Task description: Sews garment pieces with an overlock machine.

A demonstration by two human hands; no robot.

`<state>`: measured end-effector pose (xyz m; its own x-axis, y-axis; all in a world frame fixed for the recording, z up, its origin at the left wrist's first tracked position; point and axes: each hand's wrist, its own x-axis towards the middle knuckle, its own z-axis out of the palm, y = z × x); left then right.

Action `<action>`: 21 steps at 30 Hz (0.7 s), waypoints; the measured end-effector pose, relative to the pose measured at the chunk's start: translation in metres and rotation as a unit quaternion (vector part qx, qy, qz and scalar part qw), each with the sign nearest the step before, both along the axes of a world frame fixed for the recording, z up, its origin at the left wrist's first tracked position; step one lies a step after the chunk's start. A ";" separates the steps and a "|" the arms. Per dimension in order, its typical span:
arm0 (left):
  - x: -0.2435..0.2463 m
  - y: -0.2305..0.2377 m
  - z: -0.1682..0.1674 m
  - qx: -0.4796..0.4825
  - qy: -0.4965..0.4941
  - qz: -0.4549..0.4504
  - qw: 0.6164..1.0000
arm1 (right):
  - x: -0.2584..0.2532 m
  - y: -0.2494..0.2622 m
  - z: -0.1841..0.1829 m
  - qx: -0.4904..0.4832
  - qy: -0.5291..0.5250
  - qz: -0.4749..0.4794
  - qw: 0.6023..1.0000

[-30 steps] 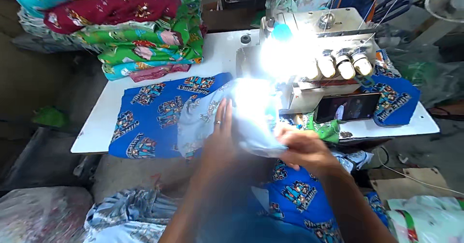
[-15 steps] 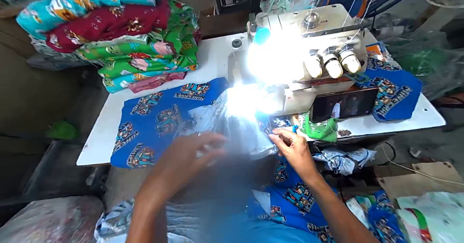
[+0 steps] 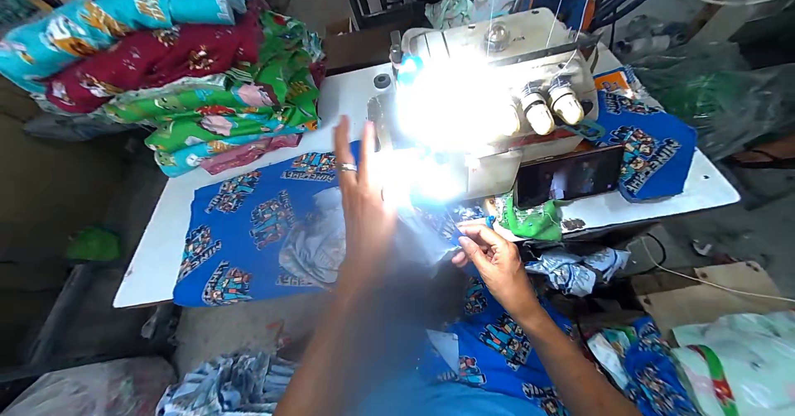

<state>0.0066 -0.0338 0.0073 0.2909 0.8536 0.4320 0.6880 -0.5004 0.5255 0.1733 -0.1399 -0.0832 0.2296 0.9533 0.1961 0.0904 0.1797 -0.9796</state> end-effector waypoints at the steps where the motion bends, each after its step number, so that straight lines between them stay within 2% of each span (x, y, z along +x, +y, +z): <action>1: 0.002 -0.009 0.001 0.067 0.034 -0.019 0.997 | 0.001 0.000 -0.001 0.004 -0.008 -0.005 1.000; 3: 0.005 -0.017 -0.014 0.138 0.056 -0.065 0.987 | 0.005 -0.003 -0.003 0.009 -0.021 -0.022 0.999; 7: 0.007 -0.028 -0.035 0.129 0.140 -0.065 0.980 | 0.015 -0.012 -0.005 0.015 -0.047 -0.063 0.997; 10: 0.014 -0.032 -0.036 0.128 0.155 -0.042 0.979 | 0.015 -0.015 -0.006 -0.002 -0.075 -0.047 0.996; 17: 0.013 -0.037 -0.038 0.090 0.130 -0.073 0.985 | 0.014 -0.012 -0.006 -0.037 -0.133 -0.019 0.990; 21: 0.000 -0.051 -0.030 0.018 0.039 -0.137 0.990 | 0.026 -0.027 -0.006 -0.055 -0.160 0.012 0.986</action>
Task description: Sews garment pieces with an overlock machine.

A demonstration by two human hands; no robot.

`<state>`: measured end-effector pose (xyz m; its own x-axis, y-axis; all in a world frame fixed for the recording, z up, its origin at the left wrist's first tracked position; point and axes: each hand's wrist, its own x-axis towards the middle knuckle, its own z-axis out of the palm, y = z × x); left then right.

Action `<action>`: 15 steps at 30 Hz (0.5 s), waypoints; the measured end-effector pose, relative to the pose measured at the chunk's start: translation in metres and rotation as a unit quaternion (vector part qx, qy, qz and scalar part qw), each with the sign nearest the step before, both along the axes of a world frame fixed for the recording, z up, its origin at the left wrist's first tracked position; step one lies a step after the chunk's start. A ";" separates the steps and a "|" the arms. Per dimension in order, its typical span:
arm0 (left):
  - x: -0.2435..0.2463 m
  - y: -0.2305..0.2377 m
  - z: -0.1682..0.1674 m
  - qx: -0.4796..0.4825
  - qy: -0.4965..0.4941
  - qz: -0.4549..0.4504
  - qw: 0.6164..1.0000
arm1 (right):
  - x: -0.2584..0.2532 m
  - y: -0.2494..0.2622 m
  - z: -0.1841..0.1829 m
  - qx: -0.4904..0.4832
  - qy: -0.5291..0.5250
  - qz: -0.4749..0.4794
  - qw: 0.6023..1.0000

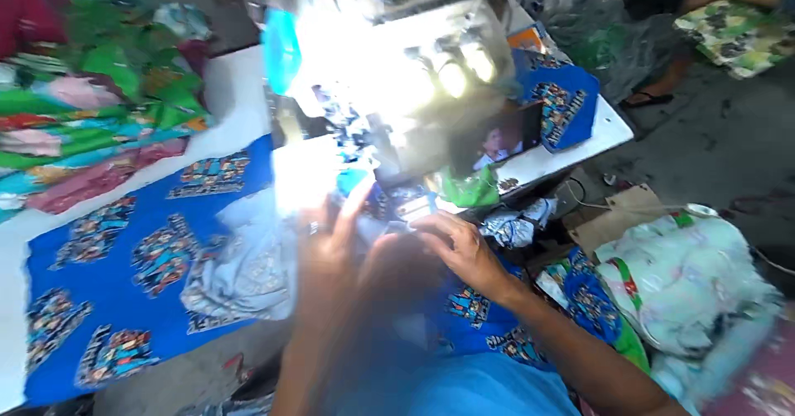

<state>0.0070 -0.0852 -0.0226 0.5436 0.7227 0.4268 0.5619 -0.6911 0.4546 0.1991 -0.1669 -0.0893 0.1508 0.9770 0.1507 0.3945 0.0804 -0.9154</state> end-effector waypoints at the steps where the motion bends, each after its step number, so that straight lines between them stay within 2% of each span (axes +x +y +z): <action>1: -0.005 -0.005 0.002 -0.006 -0.013 -0.008 1.000 | 0.006 -0.007 0.000 -0.006 -0.008 0.015 1.000; 4: -0.022 -0.019 0.004 -0.010 -0.052 -0.042 0.998 | 0.025 -0.029 -0.001 -0.021 -0.033 0.054 0.998; 6: -0.033 -0.027 0.000 -0.031 -0.072 -0.077 0.994 | 0.043 -0.044 -0.003 -0.037 -0.060 0.047 0.996; 9: -0.045 -0.040 -0.013 -0.097 -0.074 -0.138 0.983 | 0.081 -0.060 0.001 -0.074 -0.099 -0.006 0.992; 13: -0.049 -0.053 -0.032 -0.149 -0.065 -0.149 0.975 | 0.135 -0.063 0.013 -0.063 -0.142 -0.125 0.980; 15: -0.046 -0.056 -0.037 -0.159 -0.071 -0.152 0.973 | 0.150 -0.059 0.021 -0.076 -0.162 -0.143 0.973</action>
<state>-0.0386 -0.1413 -0.0593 0.7055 0.6450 0.2939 0.2687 -0.6270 0.7312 0.3492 -0.2255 -0.0682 0.3883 0.9169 0.0919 0.6505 -0.2021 -0.7321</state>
